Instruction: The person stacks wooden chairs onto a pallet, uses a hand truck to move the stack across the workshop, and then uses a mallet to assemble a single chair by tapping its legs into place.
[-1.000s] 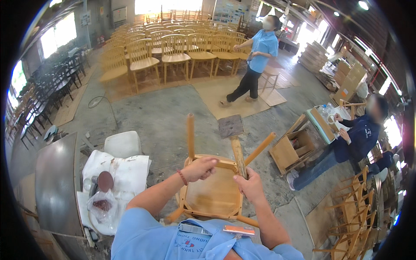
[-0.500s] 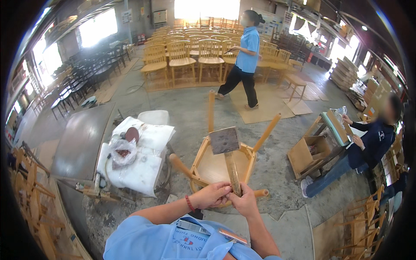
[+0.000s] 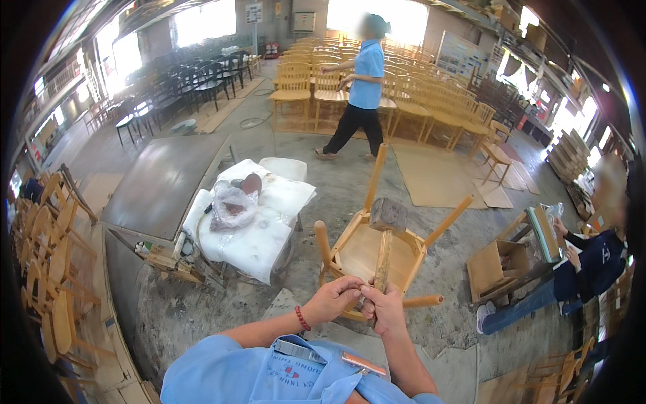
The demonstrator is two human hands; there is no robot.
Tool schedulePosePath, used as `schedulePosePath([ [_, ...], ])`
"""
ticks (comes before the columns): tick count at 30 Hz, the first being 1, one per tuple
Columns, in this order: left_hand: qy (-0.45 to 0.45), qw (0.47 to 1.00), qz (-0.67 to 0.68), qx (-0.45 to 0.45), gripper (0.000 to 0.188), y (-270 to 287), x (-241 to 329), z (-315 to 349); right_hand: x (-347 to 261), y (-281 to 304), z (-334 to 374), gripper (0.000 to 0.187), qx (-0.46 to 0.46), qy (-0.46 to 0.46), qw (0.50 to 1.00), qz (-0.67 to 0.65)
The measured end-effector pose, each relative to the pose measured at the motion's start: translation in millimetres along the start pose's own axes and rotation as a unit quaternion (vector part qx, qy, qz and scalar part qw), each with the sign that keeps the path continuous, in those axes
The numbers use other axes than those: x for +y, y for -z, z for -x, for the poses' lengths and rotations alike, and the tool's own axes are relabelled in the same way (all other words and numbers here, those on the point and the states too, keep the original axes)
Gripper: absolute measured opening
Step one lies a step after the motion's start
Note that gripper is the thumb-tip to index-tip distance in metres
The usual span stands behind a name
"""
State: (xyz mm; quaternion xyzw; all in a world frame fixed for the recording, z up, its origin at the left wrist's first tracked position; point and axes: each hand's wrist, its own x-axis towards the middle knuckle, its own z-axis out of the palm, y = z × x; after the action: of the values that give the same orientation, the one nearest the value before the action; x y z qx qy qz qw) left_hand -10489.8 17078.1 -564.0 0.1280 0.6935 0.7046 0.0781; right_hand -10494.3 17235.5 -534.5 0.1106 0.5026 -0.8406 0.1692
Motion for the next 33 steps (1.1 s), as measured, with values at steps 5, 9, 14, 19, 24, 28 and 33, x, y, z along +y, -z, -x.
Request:
schedulePosePath([
  [5,0.001,0.999,-0.013,0.034,0.019,22.8,-6.7,7.5,11.1,-22.4,-12.0,0.022,-0.014,-0.033,0.999,0.024],
  [9,-0.032,0.992,-0.075,0.097,0.018,46.9,-8.3,-9.3,8.5,-28.1,-17.4,0.020,0.010,-0.021,0.997,0.069],
  [14,-0.127,0.934,-0.208,0.261,0.021,127.1,-24.8,-57.7,7.7,-22.8,-17.5,0.019,0.027,-0.004,0.994,0.107],
  [19,0.034,0.990,0.038,0.131,0.024,142.6,-33.3,-100.1,1.7,-16.4,-13.8,0.021,0.024,0.008,0.989,0.143],
  [24,0.084,0.970,0.218,0.059,0.024,138.1,-52.1,-116.2,5.1,-11.2,-13.3,0.019,0.018,0.004,0.985,0.172],
  [28,0.099,0.964,0.242,0.039,0.023,136.1,-57.8,-117.0,7.4,-8.5,-12.7,0.017,0.023,-0.008,0.983,0.179],
  [33,0.069,0.963,0.258,0.039,0.023,136.0,-66.9,-114.2,10.3,-10.9,-14.7,0.017,0.011,-0.004,0.979,0.206],
])
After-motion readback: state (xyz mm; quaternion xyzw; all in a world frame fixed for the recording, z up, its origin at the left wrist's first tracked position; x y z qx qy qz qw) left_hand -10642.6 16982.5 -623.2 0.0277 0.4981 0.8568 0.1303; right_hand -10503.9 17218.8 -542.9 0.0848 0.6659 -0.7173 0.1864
